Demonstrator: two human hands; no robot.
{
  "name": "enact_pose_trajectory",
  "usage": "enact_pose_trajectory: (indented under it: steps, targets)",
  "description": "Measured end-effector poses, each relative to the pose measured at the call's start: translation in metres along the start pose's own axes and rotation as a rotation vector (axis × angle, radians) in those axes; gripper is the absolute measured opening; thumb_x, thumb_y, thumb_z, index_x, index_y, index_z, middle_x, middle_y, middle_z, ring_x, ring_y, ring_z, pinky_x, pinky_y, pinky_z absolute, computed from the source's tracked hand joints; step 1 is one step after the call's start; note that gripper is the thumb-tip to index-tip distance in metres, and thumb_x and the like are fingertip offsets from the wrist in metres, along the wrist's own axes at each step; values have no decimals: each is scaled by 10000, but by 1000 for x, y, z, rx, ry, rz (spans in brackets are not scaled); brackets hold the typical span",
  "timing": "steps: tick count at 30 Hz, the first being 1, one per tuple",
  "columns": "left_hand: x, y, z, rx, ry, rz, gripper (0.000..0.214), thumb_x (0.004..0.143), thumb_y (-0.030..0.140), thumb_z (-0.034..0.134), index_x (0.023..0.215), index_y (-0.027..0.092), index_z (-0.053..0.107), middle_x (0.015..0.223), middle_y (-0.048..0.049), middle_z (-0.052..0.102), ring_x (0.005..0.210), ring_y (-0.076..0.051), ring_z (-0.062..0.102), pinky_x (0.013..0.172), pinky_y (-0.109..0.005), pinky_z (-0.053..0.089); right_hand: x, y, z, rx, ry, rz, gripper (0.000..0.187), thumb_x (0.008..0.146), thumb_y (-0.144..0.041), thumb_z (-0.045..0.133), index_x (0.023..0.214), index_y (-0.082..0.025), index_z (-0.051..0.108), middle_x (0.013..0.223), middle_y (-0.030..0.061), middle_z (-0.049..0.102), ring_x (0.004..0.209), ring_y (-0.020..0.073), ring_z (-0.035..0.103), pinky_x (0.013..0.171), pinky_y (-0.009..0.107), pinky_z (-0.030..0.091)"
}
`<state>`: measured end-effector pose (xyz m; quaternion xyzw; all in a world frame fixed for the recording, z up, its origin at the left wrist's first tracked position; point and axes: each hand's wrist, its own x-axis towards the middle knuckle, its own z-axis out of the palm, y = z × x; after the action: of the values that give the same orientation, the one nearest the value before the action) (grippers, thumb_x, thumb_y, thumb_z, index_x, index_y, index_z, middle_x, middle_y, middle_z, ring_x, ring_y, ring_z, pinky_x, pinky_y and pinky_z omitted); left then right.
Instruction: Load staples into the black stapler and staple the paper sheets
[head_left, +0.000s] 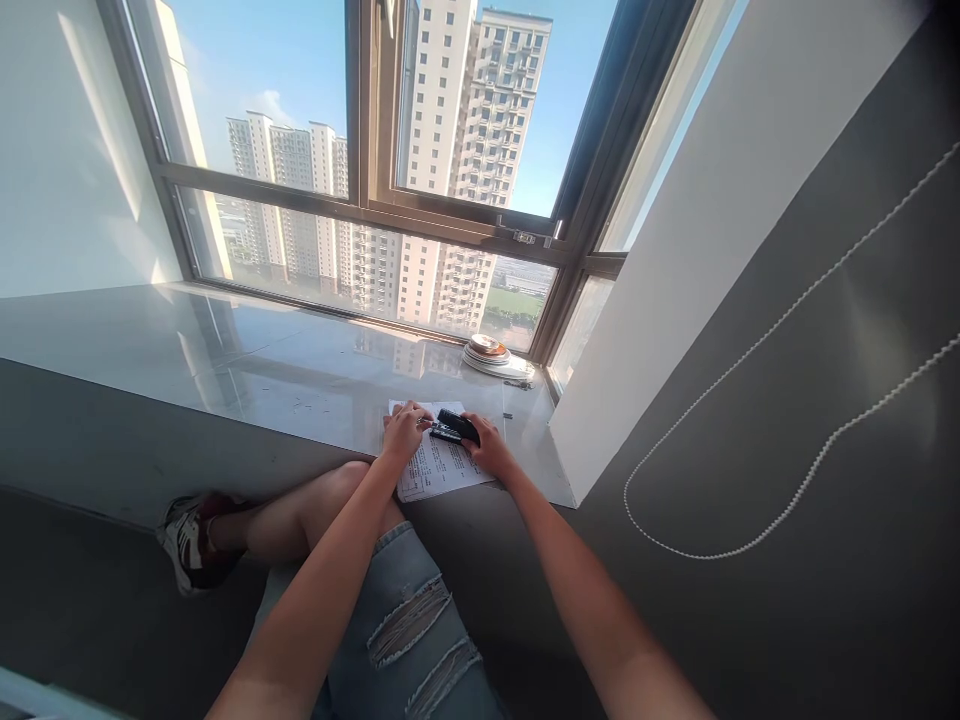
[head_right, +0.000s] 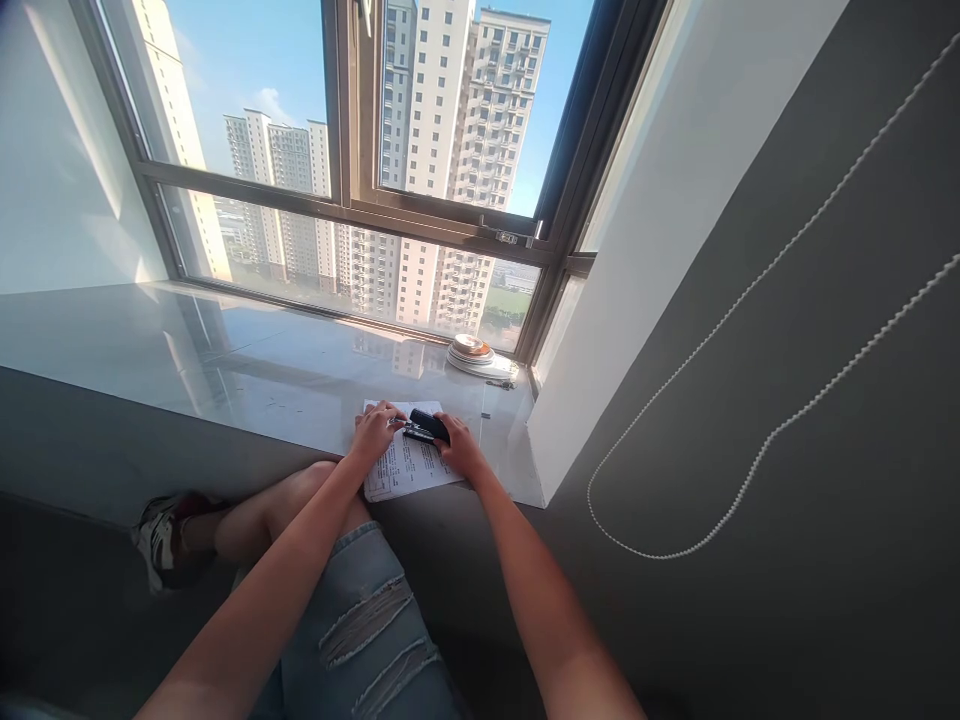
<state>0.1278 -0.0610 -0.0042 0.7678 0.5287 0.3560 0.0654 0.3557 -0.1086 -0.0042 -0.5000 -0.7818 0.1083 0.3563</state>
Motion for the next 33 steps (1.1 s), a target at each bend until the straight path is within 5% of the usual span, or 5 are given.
enact_pose_trajectory:
  steps: [33]
  targets:
    - [2,7,-5,-56,-39,-28,189,951,257,598,1055,281,753,1193,-81,668,1175,-310,543,998,-450,397,0,2,0,-9,3,-10,568,860,-146,627,1402,-270,515,1302,95,608,1177,263,567,1052,430,433]
